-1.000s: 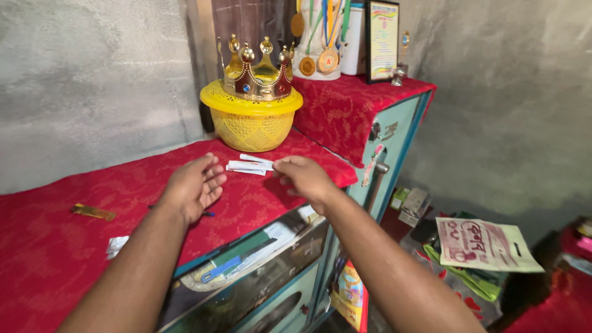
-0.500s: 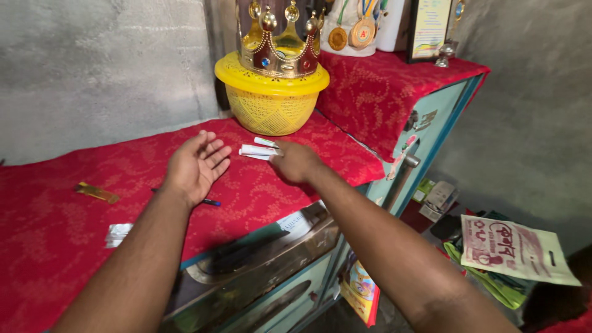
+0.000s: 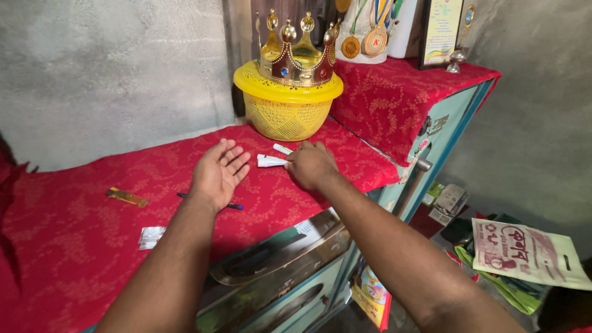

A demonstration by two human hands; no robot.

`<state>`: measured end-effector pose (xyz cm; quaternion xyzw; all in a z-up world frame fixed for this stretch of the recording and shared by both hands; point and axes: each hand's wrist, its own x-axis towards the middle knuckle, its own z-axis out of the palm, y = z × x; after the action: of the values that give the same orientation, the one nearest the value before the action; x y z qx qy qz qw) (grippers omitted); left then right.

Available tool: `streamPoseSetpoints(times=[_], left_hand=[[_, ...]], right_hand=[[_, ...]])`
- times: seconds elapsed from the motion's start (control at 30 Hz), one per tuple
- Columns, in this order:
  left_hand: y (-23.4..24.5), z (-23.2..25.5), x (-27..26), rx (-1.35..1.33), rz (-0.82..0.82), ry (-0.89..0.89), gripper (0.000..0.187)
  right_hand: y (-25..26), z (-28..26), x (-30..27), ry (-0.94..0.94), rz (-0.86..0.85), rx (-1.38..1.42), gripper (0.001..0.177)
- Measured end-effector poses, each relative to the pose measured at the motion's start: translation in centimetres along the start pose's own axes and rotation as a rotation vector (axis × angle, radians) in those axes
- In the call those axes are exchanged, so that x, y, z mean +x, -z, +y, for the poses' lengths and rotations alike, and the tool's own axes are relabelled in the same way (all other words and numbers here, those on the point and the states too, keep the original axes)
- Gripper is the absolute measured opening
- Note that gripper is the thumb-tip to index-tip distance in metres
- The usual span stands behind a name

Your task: The person moves several small items from a red cabinet top to a bed, then wipes the cabinet surface with a cloth. They then wipe a lantern on the bed and place it back on the cabinet.

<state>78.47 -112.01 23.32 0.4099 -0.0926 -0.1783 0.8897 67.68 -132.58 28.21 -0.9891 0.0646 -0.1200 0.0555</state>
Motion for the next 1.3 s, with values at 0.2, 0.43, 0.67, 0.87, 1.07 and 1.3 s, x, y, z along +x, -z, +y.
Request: streamPoseSetpoints(times=[0.2,0.43,0.67,0.87,1.07,1.3], left_hand=[[-0.2,-0.1,0.5,-0.028,-0.010,0.010,0.036],[-0.5,-0.3,0.3,0.002,0.003,-0.025,0.034],[-1.8,-0.2,-1.0,-0.045,-0.168,0.002,0.033],[-2.6,0.2,-2.2,0.035,-0.257,0.014,0.031],[-2.8,0.5,-2.2,0.102,-0.111,-0.032,0.032],[-2.3,0.4,-1.9,0.089,-0.047,-0.088,0.026]], right_hand=[[-0.6,-0.2,0.0,0.044,0.086,-0.007,0.030],[-1.7,0.5,0.7,0.065,0.197,0.429,0.036],[-2.5,-2.3,0.1,0.097,0.170,1.052,0.025],[-2.8,-4.3,0.4,0.159,0.187,1.165,0.022],[-2.5,-0.5,1.8,0.084,0.221,0.932,0.021],[-3.1,4.7,3.4,-0.154,0.179,0.315,0.024]])
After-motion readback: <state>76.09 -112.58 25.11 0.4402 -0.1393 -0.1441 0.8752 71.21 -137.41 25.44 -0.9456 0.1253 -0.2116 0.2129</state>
